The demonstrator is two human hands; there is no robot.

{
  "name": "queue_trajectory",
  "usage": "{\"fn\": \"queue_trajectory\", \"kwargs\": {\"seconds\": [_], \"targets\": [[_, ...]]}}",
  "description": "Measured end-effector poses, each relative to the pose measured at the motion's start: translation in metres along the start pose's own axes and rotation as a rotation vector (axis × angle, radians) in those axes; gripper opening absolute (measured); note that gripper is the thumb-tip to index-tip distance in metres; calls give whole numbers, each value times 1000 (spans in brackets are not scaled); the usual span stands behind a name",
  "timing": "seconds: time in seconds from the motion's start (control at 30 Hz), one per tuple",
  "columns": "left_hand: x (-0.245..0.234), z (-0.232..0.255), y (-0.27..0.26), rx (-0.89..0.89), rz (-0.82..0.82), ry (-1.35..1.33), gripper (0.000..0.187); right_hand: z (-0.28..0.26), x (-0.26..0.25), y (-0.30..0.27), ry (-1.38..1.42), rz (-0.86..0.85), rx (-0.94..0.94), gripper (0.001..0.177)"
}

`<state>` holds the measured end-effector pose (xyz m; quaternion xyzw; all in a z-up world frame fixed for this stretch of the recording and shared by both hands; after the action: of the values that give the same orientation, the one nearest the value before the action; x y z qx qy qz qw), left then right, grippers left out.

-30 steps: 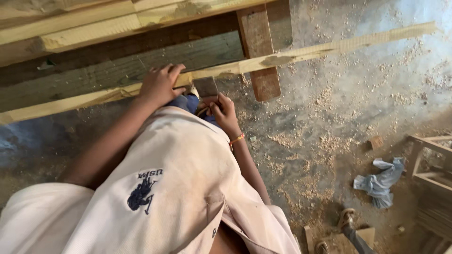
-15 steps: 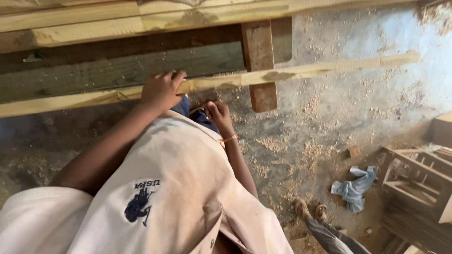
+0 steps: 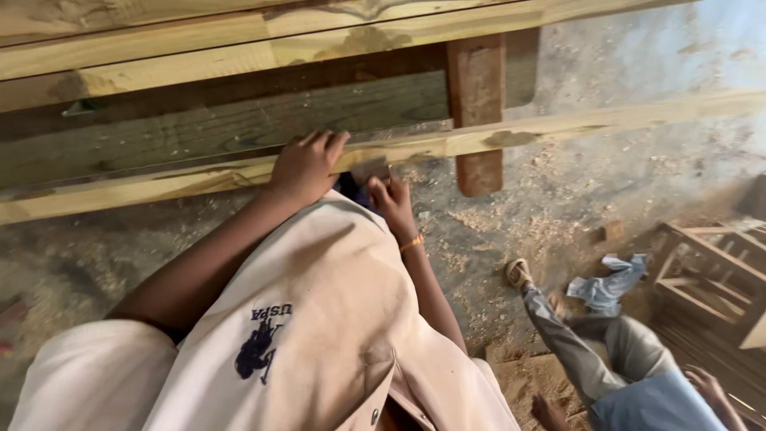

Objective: The person applies a wood filler substance to the surfaces of wooden planks using a small scraper and a brush, then smooths the material over the wood with their hands.

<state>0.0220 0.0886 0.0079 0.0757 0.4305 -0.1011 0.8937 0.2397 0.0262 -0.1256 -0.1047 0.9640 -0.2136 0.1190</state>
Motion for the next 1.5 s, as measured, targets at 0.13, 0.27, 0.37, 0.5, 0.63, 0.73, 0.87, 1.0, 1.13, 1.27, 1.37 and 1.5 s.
{"fn": "queue_trajectory", "kwargs": {"seconds": [0.13,0.27,0.37,0.5,0.63,0.73,0.87,1.0,1.13,1.27,1.37,1.5], "targets": [[33,-22,-4,-151,-313,-42,57,34,15,11,159,-60,-2,46],[41,-22,-7,-127,-307,-19,49,45,-21,-25,48,25,117,51],[28,-16,-2,-108,-244,-44,53,4,-67,-61,-110,202,136,43],[27,-14,2,-206,-345,47,57,-120,-116,-110,-725,272,-295,33],[19,-5,1,-194,-296,44,56,-181,-201,-102,-1115,417,-240,50],[4,9,-3,-77,-76,132,57,-232,-245,-76,-1253,407,-495,53],[-10,11,-9,-63,153,38,51,-254,-275,-37,-1407,276,-574,61],[-1,3,-14,-175,196,114,48,-253,-279,-14,-1394,125,-661,61],[7,-8,-15,-248,219,56,51,-264,-280,-12,-1421,48,-679,57],[9,-12,-13,-274,223,136,51,-281,-276,-10,-1473,-25,-740,53],[9,-12,-16,-274,238,159,50,-264,-296,3,-1377,-56,-561,27],[12,-16,-19,-281,277,156,46,-208,-344,21,-646,-175,0,30]]}}
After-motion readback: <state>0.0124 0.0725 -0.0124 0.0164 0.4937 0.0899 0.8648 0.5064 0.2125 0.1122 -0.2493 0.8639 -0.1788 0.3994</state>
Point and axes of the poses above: each hand's wrist, its own y-axis towards the middle knuckle, its own x-axis out of the palm, z = x × y, the point moved 9 cm from there along y, towards the middle knuckle, and after that the axes turned 5 degrees about -x, right-handed, at the moved point
